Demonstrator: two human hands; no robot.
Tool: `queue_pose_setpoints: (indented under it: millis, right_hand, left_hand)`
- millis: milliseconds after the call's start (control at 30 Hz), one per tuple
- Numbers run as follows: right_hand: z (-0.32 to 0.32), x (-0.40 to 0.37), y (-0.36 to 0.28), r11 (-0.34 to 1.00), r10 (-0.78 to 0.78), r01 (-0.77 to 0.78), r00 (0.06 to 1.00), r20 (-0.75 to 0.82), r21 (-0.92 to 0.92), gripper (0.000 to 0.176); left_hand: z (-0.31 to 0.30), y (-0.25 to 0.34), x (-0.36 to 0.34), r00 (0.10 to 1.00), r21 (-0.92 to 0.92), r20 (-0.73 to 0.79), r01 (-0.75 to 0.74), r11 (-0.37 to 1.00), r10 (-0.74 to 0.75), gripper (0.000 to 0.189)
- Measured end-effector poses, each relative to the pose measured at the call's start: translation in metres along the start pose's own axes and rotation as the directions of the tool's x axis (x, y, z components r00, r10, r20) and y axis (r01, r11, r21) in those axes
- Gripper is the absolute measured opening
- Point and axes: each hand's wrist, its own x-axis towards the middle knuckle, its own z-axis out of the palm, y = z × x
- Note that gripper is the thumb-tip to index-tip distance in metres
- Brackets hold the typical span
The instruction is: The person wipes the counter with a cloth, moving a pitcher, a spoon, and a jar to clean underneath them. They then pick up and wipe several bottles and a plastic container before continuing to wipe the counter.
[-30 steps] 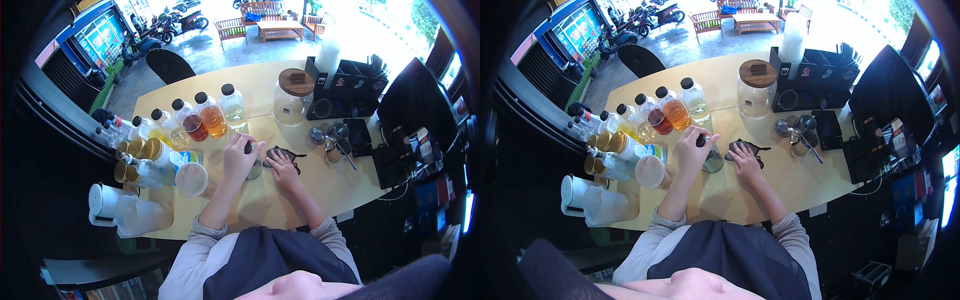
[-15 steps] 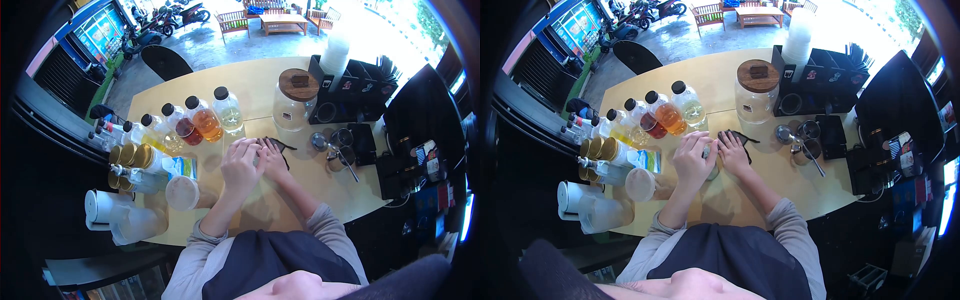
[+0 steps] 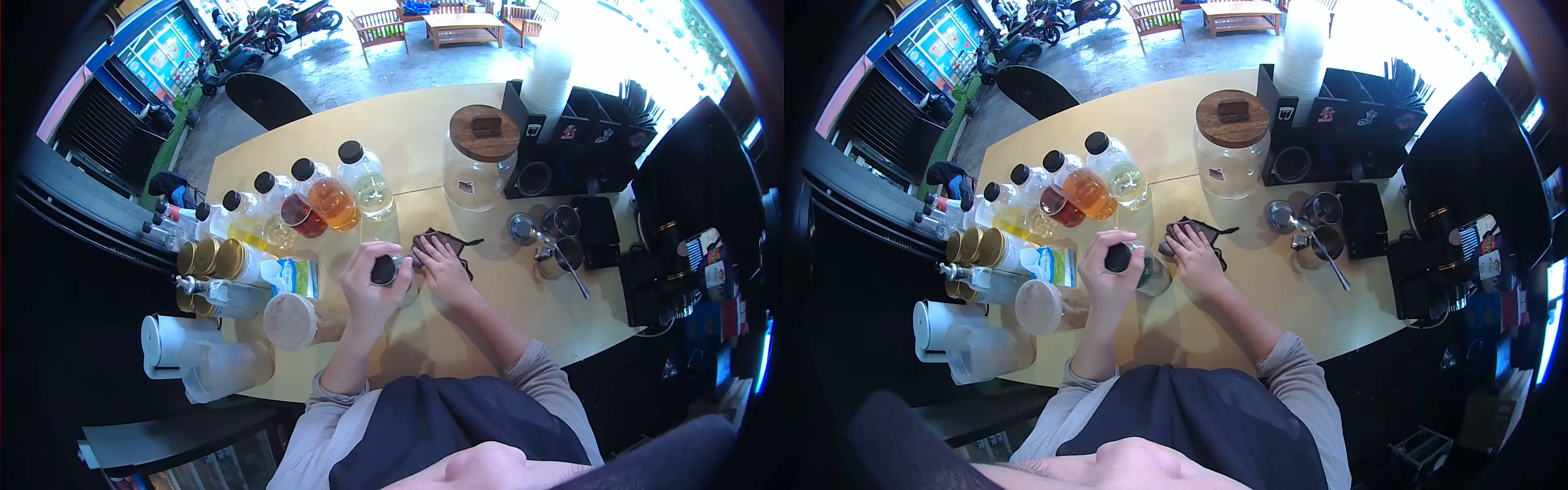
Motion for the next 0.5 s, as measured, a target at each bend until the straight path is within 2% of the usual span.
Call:
queue_pose_setpoints:
  millis: [33, 100, 200, 333, 400, 500]
  right_hand:
    - [-0.006, -0.003, 0.000, 0.999, 0.002, -0.003, 0.999, 0.032, 0.044, 0.047]
    - [-0.014, -0.005, 0.003, 0.996, 0.032, -0.035, 0.999, 0.037, 0.088, 0.045]
    - [-0.010, 0.003, 0.007, 0.998, 0.025, -0.026, 0.999, 0.035, 0.049, 0.045]
    - [0.006, 0.021, 0.011, 0.999, -0.013, 0.009, 0.997, -0.079, -0.049, 0.046]
    - [0.009, 0.024, 0.012, 0.997, -0.030, 0.022, 0.993, -0.111, -0.072, 0.046]
    - [0.005, 0.019, 0.012, 0.995, -0.061, 0.050, 0.990, -0.130, -0.086, 0.046]
  left_hand:
    - [0.000, -0.002, 0.000, 1.000, -0.002, 0.001, 0.002, 1.000, -0.002, 0.018]
    - [0.000, -0.004, 0.000, 0.966, -0.170, 0.026, 0.257, 0.951, -0.256, 0.020]
    - [0.001, -0.011, -0.007, 0.974, -0.124, 0.042, 0.226, 0.966, -0.223, 0.018]
    - [0.009, -0.003, -0.008, 0.982, -0.072, -0.003, 0.186, 0.980, -0.187, 0.015]
    - [0.012, 0.000, -0.006, 0.994, 0.026, 0.015, 0.112, 0.993, -0.113, 0.014]
    - [0.018, 0.013, -0.008, 0.994, 0.065, 0.052, 0.095, 0.993, -0.099, 0.010]
